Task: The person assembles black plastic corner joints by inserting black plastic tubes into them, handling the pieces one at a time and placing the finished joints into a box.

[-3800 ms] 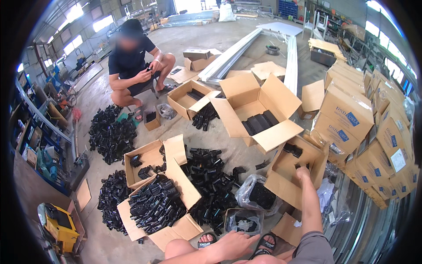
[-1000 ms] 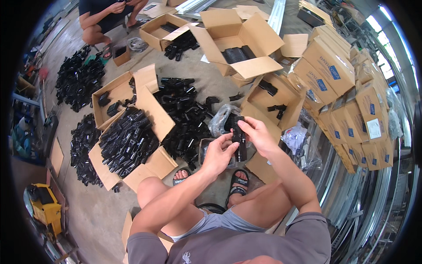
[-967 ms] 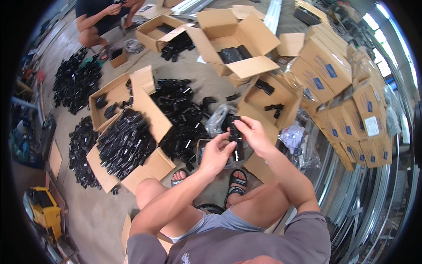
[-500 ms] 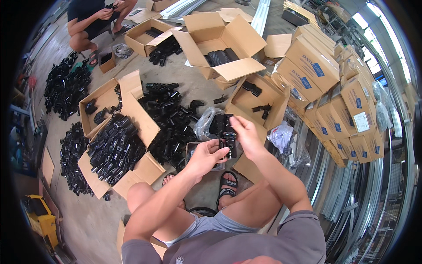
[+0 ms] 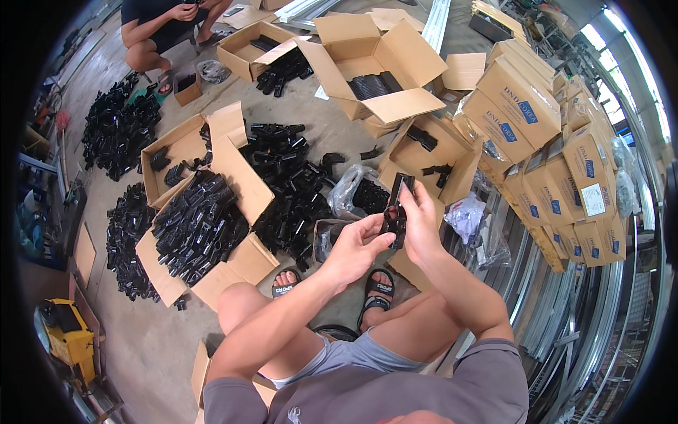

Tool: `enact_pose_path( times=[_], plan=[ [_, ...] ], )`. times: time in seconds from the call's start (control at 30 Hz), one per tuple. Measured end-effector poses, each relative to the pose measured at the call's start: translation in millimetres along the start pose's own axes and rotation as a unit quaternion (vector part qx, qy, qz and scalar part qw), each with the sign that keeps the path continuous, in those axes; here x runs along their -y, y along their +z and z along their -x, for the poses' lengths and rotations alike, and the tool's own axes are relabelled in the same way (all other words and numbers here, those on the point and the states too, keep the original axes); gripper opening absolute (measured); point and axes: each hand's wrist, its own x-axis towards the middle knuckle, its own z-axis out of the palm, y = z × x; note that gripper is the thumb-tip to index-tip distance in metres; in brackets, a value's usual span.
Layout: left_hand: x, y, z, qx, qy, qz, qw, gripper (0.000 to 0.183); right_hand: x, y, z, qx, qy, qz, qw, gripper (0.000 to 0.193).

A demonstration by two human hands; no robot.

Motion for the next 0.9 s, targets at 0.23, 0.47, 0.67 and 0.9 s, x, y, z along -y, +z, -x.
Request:
enact_pose_path(
  times=[0.23,0.47,0.67,0.9],
  plan=[
    [-0.7,-7.5,6.0,0.026,-0.009,0.060,0.998,0.037,-0.1,-4.3,-3.0,0.080,-0.027,0.008,0.996,0.024],
    [-1.7,-12.5,-0.3,-0.017,0.036,0.083,0.996,0.039,4.6,1.9,1.9,0.073,-0.030,-0.052,0.996,0.043],
    [6.0,-5.6,4.3,0.013,-0.013,0.030,0.999,0.042,-7.3,8.6,6.7,0.079,-0.094,0.097,0.988,0.050],
    [1.2,-7.6,10.9,0.018,-0.031,-0.004,0.999,0.046,-8.4,4.7,14.5,0.137,-0.125,0.095,0.978,0.048]
  ],
)
